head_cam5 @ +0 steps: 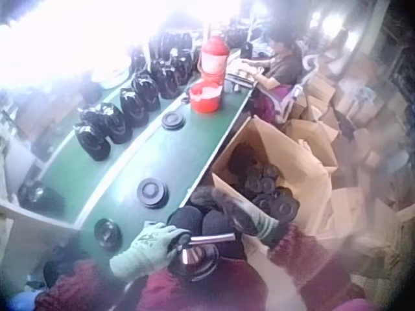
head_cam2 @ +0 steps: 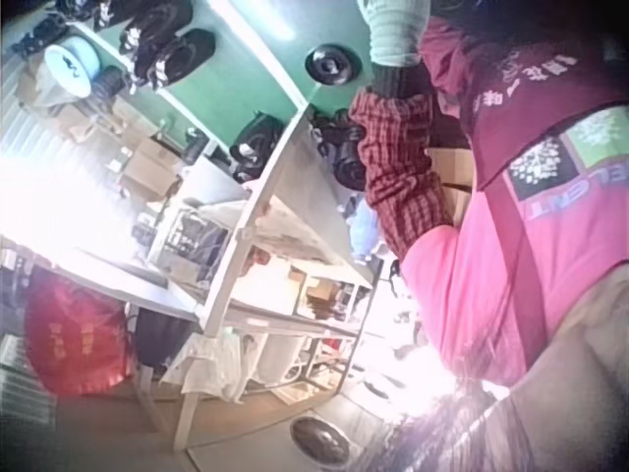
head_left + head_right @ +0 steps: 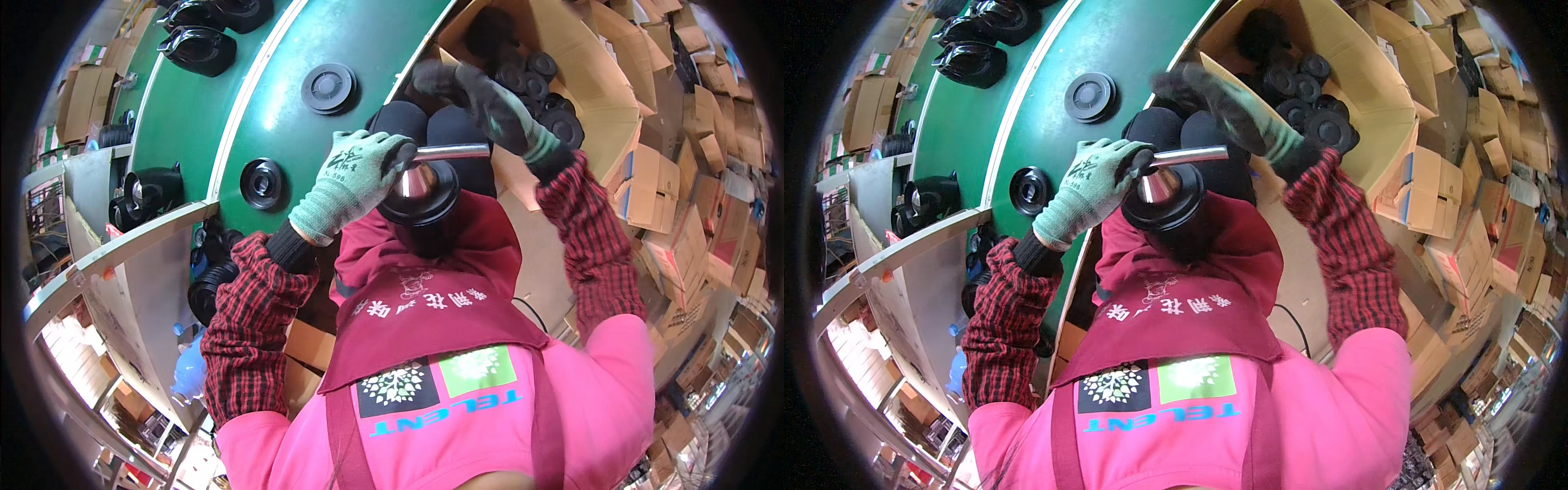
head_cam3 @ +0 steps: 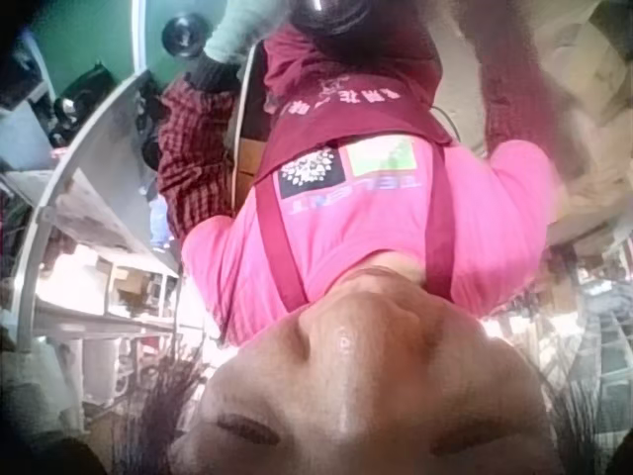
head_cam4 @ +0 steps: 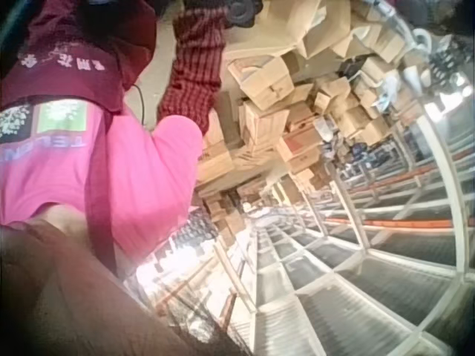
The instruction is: The person assembles black kettles at a workstation. They pick up kettle bodies and lids, insert a metal filter into the body, and screw the lid on. Completed kettles are placed on the green table, and lids are stored in a cardboard box.
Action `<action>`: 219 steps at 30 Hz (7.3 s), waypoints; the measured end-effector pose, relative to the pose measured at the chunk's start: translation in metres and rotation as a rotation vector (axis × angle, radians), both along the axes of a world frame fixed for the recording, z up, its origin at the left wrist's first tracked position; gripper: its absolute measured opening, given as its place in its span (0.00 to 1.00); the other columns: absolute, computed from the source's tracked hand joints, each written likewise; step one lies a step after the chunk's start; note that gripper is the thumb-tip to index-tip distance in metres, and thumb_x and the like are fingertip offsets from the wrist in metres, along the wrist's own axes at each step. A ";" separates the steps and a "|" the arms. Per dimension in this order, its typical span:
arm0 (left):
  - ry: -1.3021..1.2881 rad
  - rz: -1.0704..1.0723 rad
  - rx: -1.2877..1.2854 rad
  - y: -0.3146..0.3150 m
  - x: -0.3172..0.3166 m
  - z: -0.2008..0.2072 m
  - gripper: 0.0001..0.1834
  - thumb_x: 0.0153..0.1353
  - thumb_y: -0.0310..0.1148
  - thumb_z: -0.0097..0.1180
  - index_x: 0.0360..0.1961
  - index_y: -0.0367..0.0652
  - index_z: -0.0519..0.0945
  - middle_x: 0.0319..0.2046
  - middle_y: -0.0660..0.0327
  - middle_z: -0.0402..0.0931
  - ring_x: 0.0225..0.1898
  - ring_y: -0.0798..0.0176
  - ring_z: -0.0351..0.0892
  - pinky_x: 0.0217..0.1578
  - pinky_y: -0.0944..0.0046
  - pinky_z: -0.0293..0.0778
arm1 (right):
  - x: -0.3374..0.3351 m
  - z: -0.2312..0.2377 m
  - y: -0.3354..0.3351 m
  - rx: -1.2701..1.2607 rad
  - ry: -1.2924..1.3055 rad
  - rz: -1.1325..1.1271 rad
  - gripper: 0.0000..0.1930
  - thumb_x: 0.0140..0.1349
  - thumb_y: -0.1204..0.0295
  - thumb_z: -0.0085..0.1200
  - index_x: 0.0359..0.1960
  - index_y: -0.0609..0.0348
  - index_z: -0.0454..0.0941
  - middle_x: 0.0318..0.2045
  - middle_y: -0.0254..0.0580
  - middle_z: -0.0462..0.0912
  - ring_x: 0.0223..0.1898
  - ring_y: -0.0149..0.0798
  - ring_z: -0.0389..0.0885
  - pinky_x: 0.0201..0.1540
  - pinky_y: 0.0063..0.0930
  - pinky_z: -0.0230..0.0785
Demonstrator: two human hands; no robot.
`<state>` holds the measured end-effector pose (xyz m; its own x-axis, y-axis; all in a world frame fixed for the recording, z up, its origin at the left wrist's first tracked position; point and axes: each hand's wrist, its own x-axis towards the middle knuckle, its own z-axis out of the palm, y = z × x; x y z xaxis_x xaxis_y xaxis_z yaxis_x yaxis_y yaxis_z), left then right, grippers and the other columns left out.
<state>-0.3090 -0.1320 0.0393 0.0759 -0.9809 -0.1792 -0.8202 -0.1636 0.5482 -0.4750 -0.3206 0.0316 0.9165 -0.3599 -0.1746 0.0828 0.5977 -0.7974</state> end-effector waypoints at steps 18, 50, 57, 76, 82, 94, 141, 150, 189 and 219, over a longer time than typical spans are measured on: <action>-0.036 0.768 -0.506 -0.052 -0.022 -0.078 0.40 0.53 0.36 0.56 0.71 0.44 0.63 0.61 0.46 0.66 0.62 0.38 0.65 0.64 0.43 0.59 | 0.050 -0.123 0.044 -1.065 0.034 -0.232 0.20 0.73 0.60 0.52 0.60 0.56 0.76 0.56 0.51 0.80 0.57 0.47 0.80 0.60 0.36 0.71; -0.005 -0.119 0.211 0.008 0.011 -0.011 0.29 0.54 0.28 0.60 0.59 0.43 0.73 0.49 0.49 0.79 0.47 0.42 0.82 0.47 0.50 0.79 | 0.000 -0.068 0.005 -1.288 -0.020 0.178 0.16 0.72 0.59 0.48 0.46 0.54 0.84 0.41 0.44 0.86 0.45 0.48 0.86 0.51 0.39 0.76; -0.013 -0.240 0.175 0.007 0.018 -0.013 0.30 0.48 0.29 0.66 0.56 0.44 0.76 0.46 0.51 0.80 0.44 0.44 0.83 0.42 0.54 0.80 | 0.034 -0.106 0.043 0.602 -0.765 0.332 0.15 0.75 0.62 0.49 0.39 0.58 0.83 0.17 0.30 0.71 0.14 0.28 0.62 0.28 0.25 0.60; -0.657 -0.346 -0.112 -0.026 0.004 -0.043 0.22 0.56 0.34 0.57 0.53 0.42 0.81 0.47 0.56 0.71 0.50 0.53 0.71 0.50 0.48 0.68 | 0.043 -0.069 0.014 -0.237 -0.023 -0.015 0.17 0.76 0.66 0.51 0.62 0.57 0.74 0.55 0.40 0.81 0.56 0.31 0.79 0.59 0.26 0.72; -1.230 -0.263 0.350 -0.020 -0.037 -0.018 0.10 0.58 0.36 0.56 0.30 0.48 0.88 0.26 0.58 0.82 0.30 0.55 0.83 0.28 0.50 0.75 | 0.112 -0.122 0.033 -0.850 -0.222 0.498 0.18 0.75 0.62 0.51 0.61 0.55 0.75 0.55 0.38 0.81 0.55 0.33 0.79 0.58 0.29 0.71; 0.795 0.780 1.548 -0.086 0.026 0.033 0.24 0.56 0.47 0.60 0.49 0.43 0.77 0.42 0.52 0.81 0.45 0.50 0.82 0.50 0.44 0.80 | 0.130 -0.148 0.041 -1.094 -0.225 0.603 0.17 0.70 0.58 0.52 0.54 0.49 0.80 0.48 0.42 0.84 0.48 0.39 0.82 0.51 0.34 0.73; 1.165 0.779 0.336 0.028 0.032 0.004 0.32 0.76 0.48 0.48 0.74 0.43 0.62 0.67 0.55 0.70 0.63 0.56 0.74 0.61 0.56 0.72 | 0.133 -0.169 -0.041 -0.722 0.427 -0.089 0.17 0.73 0.59 0.55 0.48 0.63 0.79 0.40 0.40 0.84 0.43 0.31 0.81 0.45 0.31 0.74; 0.816 0.441 -0.258 0.064 -0.040 -0.072 0.61 0.41 0.42 0.83 0.75 0.45 0.60 0.72 0.53 0.59 0.74 0.48 0.57 0.70 0.46 0.61 | 0.215 -0.249 -0.089 -1.344 0.966 -0.216 0.31 0.65 0.45 0.50 0.54 0.61 0.78 0.56 0.57 0.81 0.57 0.57 0.79 0.60 0.50 0.70; 0.093 0.075 -1.048 0.111 -0.069 -0.030 0.19 0.40 0.36 0.65 0.39 0.55 0.85 0.46 0.62 0.80 0.59 0.47 0.75 0.60 0.26 0.66 | 0.001 0.054 0.109 -0.327 0.330 0.232 0.18 0.69 0.72 0.56 0.57 0.68 0.79 0.53 0.47 0.84 0.56 0.38 0.80 0.63 0.33 0.71; 0.940 0.994 -0.846 0.088 0.106 -0.020 0.16 0.76 0.40 0.46 0.43 0.37 0.78 0.39 0.59 0.79 0.43 0.63 0.78 0.49 0.60 0.75 | 0.110 -0.113 0.098 0.424 0.140 0.248 0.22 0.74 0.68 0.50 0.67 0.62 0.69 0.61 0.46 0.78 0.60 0.37 0.76 0.63 0.35 0.71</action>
<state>-0.2026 -0.0436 0.0190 0.8934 -0.4490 0.0140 0.0838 0.1972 0.9768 -0.3647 -0.2222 -0.0810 0.9226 -0.0053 -0.3857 -0.1930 0.8594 -0.4735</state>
